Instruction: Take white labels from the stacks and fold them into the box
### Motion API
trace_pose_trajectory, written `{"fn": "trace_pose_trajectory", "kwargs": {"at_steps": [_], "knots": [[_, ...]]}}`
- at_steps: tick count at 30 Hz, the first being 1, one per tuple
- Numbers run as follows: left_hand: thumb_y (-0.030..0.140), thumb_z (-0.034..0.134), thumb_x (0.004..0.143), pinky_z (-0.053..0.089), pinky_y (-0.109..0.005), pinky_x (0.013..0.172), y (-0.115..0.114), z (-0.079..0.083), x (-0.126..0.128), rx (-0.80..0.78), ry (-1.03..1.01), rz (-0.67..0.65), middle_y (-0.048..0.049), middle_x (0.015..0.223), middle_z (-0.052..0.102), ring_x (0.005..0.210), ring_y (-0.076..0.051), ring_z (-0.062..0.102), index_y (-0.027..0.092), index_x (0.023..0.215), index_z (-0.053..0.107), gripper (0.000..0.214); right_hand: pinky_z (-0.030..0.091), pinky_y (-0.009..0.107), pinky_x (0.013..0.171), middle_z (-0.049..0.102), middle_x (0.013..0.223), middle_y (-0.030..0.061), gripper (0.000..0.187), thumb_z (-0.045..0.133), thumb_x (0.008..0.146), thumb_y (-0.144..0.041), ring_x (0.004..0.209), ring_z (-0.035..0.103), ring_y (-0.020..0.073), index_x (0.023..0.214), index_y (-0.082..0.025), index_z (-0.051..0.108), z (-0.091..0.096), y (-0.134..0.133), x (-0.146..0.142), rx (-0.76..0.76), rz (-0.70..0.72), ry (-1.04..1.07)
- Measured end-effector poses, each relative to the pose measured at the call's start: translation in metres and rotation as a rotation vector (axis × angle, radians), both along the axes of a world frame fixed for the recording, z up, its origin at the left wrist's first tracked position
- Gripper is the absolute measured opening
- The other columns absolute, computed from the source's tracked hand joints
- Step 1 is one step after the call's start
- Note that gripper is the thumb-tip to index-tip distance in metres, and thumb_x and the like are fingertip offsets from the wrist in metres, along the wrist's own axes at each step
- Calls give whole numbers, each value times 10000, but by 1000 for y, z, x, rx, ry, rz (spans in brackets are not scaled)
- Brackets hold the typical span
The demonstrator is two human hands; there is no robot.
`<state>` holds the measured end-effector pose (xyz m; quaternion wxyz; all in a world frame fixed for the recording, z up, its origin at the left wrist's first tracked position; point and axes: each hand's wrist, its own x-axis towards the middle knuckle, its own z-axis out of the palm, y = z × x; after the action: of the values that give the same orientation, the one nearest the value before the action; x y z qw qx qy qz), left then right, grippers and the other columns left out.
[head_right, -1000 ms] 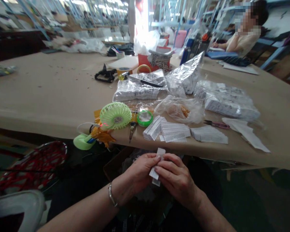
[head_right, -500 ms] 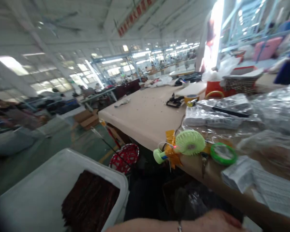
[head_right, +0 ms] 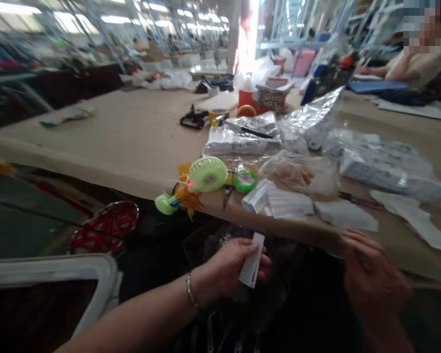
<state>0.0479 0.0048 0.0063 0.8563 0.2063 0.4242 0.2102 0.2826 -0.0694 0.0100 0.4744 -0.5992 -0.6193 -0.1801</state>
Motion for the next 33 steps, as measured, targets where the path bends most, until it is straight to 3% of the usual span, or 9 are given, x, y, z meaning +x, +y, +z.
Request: {"fn": "trace_pose_trajectory", "kwargs": {"at_steps": [1,4,7,11,16,29,33], "knots": [[281,606,802,475,-277,528,0,2,1,-2,-2,0,-86,679,653,513,-150,604,90,840,582,196,528,389,779,692,953,72,162,648,791,-163,894,667,251,927,-251,656,1,3,-12,-26,37,-8],[242,649,761,462,-258,523,-2,9,3,-1,-70,32,-66,652,643,500,-129,581,81,820,619,174,519,462,857,684,972,49,217,590,800,-100,1014,635,255,944,-251,647,-7,14,-61,-121,473,50],[149,709,658,387,-197,479,-5,12,3,22,-136,132,-37,603,616,478,-83,529,69,706,645,113,514,444,875,690,946,44,218,578,810,-88,1021,626,222,945,-241,656,-18,21,-96,-183,617,-18],[123,692,647,366,-194,480,-4,10,-2,-19,-141,240,-36,591,605,499,-88,529,78,655,642,68,500,431,901,690,954,54,189,565,832,-98,1051,609,209,941,-222,657,-28,22,-102,-216,648,-80],[111,667,664,352,-197,474,-4,4,-3,-59,-134,272,-27,592,582,490,-82,506,84,631,613,68,478,430,930,693,956,60,180,561,837,-94,1063,598,202,945,-204,653,-29,21,-96,-252,689,-148],[291,732,691,344,-166,435,-8,-3,-6,-18,-143,199,-5,590,558,464,-63,493,93,698,587,246,438,429,976,712,964,47,220,550,829,-85,1058,607,202,987,-203,648,-19,17,-101,-308,708,-213],[250,679,741,416,-186,467,-8,1,-11,8,-110,136,-20,598,586,473,-82,532,89,755,597,182,465,428,950,677,1058,72,362,630,781,-120,1072,592,232,1129,-216,594,-23,11,-99,-338,682,-4]]}}
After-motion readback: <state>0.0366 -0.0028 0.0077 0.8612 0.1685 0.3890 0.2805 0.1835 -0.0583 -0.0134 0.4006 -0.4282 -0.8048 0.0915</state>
